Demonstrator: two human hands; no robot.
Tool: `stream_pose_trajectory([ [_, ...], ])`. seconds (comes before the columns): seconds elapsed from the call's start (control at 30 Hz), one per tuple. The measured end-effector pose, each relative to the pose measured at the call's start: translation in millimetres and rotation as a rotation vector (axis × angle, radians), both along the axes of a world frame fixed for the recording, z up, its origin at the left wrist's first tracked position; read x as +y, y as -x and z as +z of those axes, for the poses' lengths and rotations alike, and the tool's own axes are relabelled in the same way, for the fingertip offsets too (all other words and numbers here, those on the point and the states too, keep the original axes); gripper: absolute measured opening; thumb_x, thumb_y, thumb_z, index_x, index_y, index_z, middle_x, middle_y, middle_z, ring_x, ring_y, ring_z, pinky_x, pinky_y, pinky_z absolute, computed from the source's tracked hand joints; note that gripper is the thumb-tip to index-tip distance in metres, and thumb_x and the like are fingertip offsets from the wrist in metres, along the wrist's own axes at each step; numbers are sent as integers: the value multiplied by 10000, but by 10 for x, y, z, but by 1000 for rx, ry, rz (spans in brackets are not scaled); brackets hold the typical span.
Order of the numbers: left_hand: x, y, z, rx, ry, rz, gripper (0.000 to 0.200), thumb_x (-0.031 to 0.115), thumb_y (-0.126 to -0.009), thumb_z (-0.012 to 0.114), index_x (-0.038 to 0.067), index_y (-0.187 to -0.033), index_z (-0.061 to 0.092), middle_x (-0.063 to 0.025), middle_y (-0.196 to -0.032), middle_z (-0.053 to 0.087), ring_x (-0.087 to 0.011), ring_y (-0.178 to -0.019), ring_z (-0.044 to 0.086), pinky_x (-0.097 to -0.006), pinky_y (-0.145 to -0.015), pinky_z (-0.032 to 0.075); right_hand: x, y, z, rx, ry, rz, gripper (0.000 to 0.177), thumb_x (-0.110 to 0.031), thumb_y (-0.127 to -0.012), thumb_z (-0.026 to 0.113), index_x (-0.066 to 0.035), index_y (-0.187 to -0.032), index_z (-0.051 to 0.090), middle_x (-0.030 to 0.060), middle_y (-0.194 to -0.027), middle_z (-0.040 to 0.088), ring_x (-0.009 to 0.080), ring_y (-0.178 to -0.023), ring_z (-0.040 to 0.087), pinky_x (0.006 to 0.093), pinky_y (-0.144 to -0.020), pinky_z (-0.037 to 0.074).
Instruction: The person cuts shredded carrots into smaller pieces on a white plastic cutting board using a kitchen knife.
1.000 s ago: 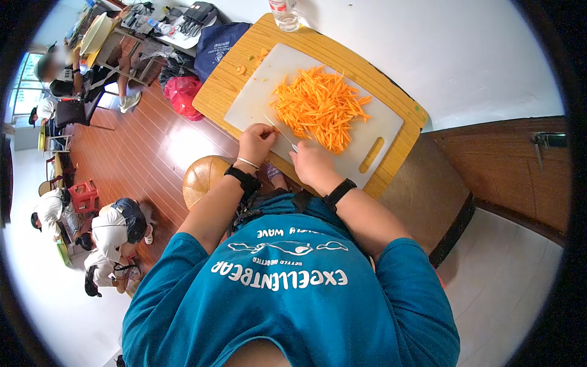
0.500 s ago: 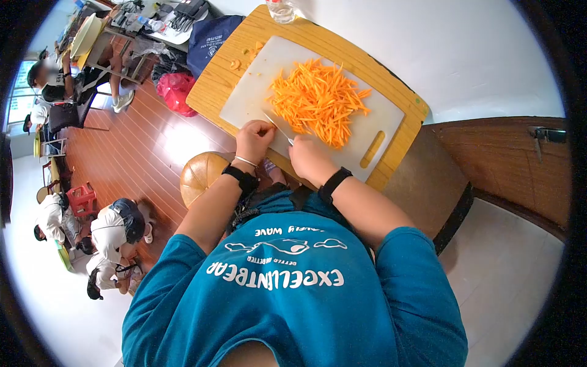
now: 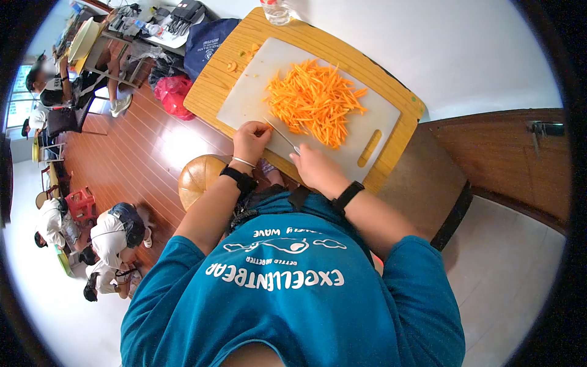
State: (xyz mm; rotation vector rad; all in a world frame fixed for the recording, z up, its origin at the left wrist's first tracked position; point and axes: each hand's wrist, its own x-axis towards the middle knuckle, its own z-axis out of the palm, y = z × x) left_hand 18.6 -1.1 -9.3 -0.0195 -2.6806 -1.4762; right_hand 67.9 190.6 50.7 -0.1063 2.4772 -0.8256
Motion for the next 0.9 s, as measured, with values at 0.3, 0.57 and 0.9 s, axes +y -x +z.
stream_pose_trajectory([
  [0.3,15,3,11,6,8,22,96,89,-759,711,2,-798,699,-136,-804,668,-254,-691,654,-321,-661,536,-111,76,-124,27,-71,11,334,-347,-986,469,-17,-989,515,264,-824,653,460,-796,632,554,-681,489],
  [0.57,-21,13,-16,59,-2,-35,82,75,-766,706,2,-802,697,-132,-808,669,-254,-701,659,-321,-666,539,-155,88,-132,-32,-96,-13,348,-342,-987,466,0,-1005,523,268,-880,658,454,-846,634,538,-715,498],
  [0.9,-17,20,-60,32,8,-39,101,97,-770,717,11,-820,702,-123,-823,676,-237,-721,667,-311,-680,541,-247,211,-184,61,-68,17,312,-287,-951,534,21,-1003,537,259,-879,652,444,-835,629,529,-732,491],
])
